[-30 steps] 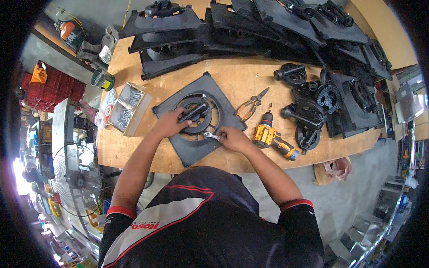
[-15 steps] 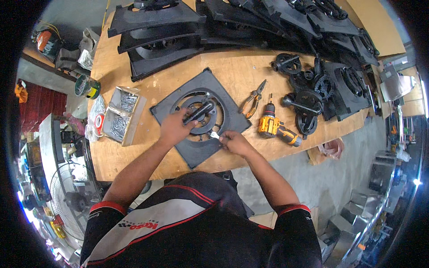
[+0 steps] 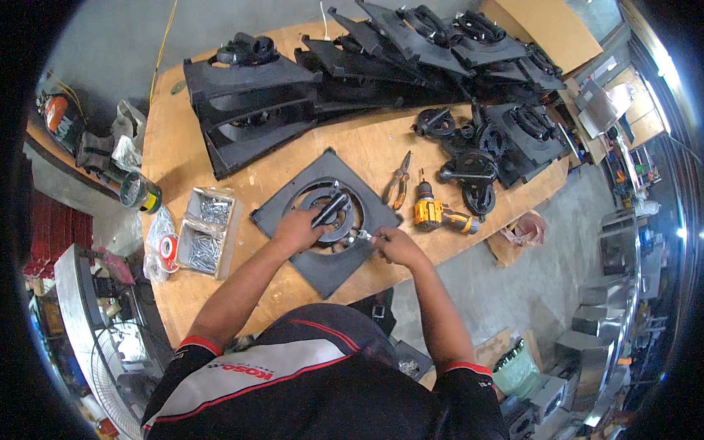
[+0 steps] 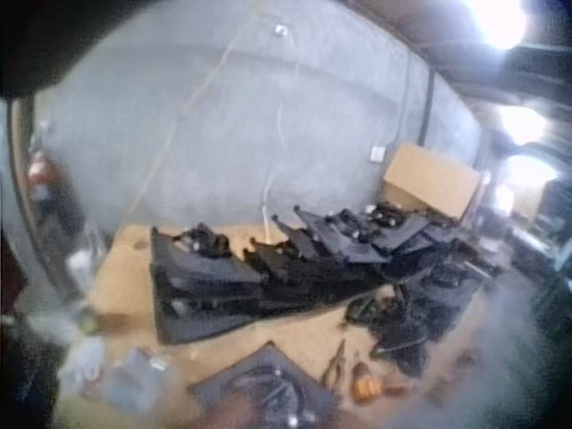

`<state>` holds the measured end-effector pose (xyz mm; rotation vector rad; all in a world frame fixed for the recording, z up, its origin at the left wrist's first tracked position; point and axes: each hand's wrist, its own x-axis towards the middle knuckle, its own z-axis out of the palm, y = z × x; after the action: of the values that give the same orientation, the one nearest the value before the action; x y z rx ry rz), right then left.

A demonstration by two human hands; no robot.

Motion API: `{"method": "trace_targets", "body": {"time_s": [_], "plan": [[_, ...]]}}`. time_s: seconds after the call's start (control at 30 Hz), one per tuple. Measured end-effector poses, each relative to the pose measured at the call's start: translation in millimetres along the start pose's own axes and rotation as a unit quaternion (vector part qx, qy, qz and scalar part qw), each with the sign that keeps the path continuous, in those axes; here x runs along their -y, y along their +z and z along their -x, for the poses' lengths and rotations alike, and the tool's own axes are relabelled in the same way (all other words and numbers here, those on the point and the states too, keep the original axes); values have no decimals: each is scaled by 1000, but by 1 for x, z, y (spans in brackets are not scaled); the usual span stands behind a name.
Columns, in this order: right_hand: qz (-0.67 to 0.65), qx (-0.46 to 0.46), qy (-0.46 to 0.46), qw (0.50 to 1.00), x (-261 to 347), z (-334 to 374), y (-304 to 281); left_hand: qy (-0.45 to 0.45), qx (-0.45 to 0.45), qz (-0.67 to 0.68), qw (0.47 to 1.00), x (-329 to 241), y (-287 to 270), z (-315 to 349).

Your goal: The person assembles black plastic furniture components on a wooden workbench. They use a cordless drill and a wrench to fasten screws and tighten bolts, attaching legs and circular bases to the parts. The person handles multiple components, aligns them, and secures them with tools.

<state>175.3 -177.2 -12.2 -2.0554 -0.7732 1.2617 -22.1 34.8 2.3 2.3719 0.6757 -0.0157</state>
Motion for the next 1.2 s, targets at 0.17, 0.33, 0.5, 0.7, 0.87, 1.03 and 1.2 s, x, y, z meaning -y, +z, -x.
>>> {"method": "trace_targets", "body": {"time_s": [0.17, 0.33, 0.5, 0.7, 0.87, 1.03, 1.2], "plan": [[184, -120, -147, 965, 18, -15, -12, 100, 59, -47, 992, 55, -26, 8], [301, -48, -137, 942, 70, -46, 3, 155, 126, -64, 978, 67, -55, 22], [388, 45, -116, 913, 84, -91, 11, 115, 130, -94, 980, 57, -52, 23], [445, 135, -158, 871, 109, -122, -4, 100, 35, -144, 984, 36, -16, 24], [499, 187, -172, 829, 120, -139, -6, 68, 54, -138, 987, 34, -14, 20], [553, 144, -165, 804, 85, -117, -3, 59, 23, -138, 988, 35, -11, 25], [471, -79, -130, 869, 28, -74, 44, 48, 14, -130, 990, 33, -9, 28]]}}
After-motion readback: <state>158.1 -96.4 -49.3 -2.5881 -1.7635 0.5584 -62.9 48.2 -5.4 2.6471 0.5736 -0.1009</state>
